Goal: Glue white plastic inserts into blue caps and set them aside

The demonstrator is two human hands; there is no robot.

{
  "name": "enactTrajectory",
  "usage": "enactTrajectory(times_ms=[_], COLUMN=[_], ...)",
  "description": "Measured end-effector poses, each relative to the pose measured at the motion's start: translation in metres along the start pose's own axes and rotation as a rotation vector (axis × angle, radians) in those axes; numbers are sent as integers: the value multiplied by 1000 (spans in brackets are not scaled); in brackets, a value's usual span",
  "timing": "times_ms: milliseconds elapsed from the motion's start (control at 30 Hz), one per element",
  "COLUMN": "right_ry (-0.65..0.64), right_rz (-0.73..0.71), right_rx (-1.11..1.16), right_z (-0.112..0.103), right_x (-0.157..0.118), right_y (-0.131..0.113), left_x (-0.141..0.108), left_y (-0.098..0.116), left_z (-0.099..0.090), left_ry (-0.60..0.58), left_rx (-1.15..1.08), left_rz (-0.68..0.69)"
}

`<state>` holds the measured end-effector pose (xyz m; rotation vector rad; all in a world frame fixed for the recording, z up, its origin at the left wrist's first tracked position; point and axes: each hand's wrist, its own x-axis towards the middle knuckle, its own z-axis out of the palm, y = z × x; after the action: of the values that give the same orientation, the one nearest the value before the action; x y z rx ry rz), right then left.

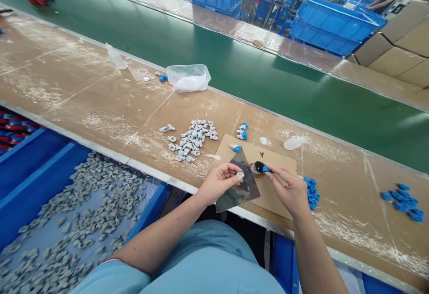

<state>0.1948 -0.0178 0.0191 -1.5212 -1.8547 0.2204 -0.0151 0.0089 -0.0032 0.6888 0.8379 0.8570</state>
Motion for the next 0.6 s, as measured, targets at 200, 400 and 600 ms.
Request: enactTrajectory(times_ms=[200, 400, 600], right_ry=[16, 15, -57], right_rz=[17, 103, 126], right_rx=[-10, 108, 297], right_z=[0, -2, 5], right_x=[-2, -9, -18], right_y=[2, -7, -32], left_x=[0, -3, -8], left_y=[-1, -2, -9], left_z=[0, -1, 7], left_ry=[21, 2, -70], left_rx=[17, 46, 35], left_rz=[-6, -12, 19])
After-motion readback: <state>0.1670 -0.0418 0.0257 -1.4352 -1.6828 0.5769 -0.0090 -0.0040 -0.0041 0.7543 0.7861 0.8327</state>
